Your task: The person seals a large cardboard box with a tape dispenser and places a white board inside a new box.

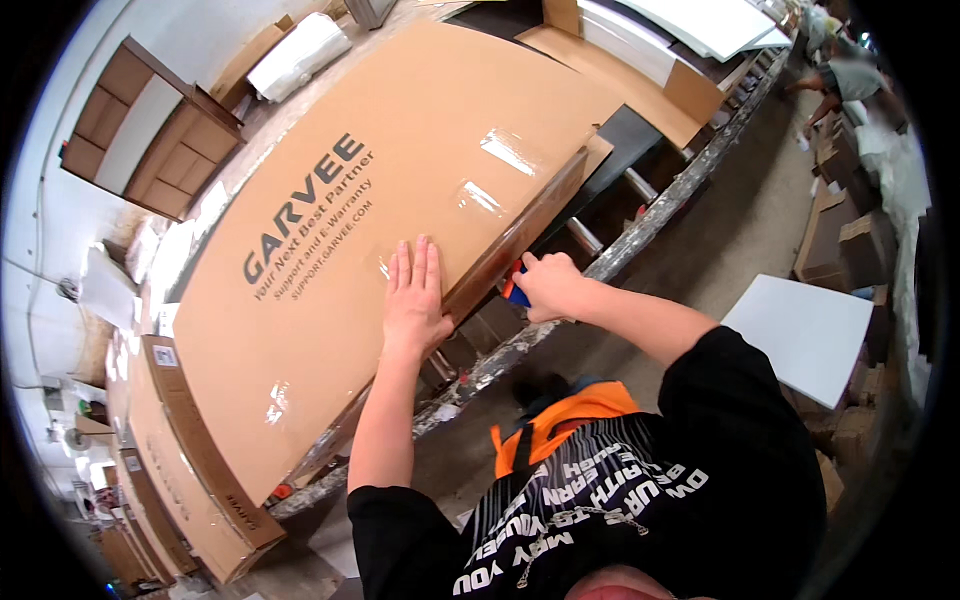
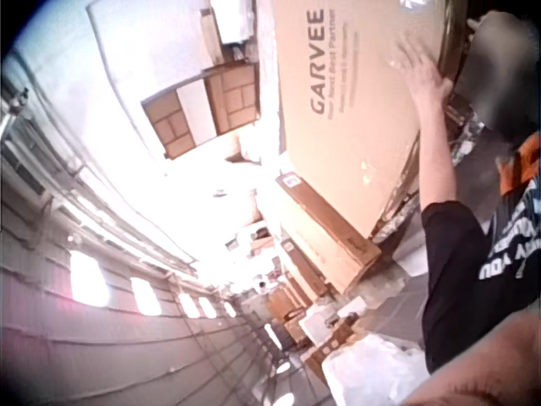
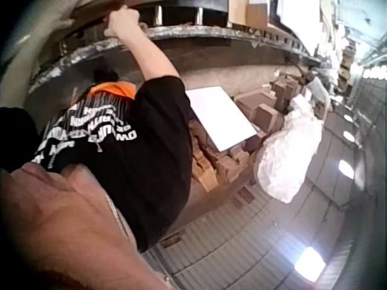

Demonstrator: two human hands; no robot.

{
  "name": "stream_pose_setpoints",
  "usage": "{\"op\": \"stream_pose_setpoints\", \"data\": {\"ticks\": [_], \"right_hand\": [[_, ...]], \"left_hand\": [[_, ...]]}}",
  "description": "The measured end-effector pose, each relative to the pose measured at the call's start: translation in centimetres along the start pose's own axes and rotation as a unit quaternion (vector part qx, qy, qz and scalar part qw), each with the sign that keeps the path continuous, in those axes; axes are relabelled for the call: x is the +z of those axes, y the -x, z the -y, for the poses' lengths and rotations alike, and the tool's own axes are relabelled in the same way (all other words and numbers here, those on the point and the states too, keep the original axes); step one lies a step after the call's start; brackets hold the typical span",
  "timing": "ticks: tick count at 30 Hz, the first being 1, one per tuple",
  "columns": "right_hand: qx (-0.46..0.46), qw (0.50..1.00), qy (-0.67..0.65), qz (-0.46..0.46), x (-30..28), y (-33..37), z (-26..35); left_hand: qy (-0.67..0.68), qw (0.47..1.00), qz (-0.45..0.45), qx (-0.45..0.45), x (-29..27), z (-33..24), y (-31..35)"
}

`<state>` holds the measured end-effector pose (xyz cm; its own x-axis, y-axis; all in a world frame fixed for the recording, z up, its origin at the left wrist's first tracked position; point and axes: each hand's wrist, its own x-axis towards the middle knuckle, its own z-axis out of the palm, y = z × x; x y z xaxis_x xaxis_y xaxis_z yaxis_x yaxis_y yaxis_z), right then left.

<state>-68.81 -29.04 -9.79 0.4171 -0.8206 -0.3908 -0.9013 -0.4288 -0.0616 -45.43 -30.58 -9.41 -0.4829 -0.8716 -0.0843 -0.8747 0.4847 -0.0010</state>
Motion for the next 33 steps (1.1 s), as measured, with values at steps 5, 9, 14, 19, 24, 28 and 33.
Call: {"op": "stream_pose_setpoints", "data": {"ticks": [5, 9, 14, 19, 24, 28, 33], "right_hand": [[-0.122, 0.928, -0.310, -0.168, -1.4, 6.0, -5.8], [-0.102, 0.757, -0.599, -0.241, -4.5, 4.4, -8.2], [-0.055, 0.610, -0.717, -0.333, -7.3, 0.1, -11.1], [-0.050, 0.580, -0.733, -0.351, -8.6, -2.1, -15.3], [-0.073, 0.591, -0.745, -0.299, -8.2, -6.3, -18.4], [-0.121, 0.592, -0.765, -0.223, -8.8, -11.5, -14.7], [-0.185, 0.710, -0.672, -0.096, -6.9, -18.7, -14.1]], "left_hand": [[0.052, 0.992, -0.116, -0.010, 0.7, -0.7, -0.1], [0.056, 0.987, -0.146, -0.028, 1.5, -0.2, 0.2], [0.084, 0.971, -0.215, -0.068, 2.1, 0.3, 0.7], [-0.073, 0.924, -0.357, -0.113, 1.4, 1.9, 2.7], [-0.073, 0.841, -0.470, -0.258, -5.3, 3.9, 4.3], [-0.103, 0.711, -0.480, -0.503, -0.8, 3.3, 6.6], [0.021, 0.676, -0.404, -0.615, 10.6, 3.2, 9.9]]}}
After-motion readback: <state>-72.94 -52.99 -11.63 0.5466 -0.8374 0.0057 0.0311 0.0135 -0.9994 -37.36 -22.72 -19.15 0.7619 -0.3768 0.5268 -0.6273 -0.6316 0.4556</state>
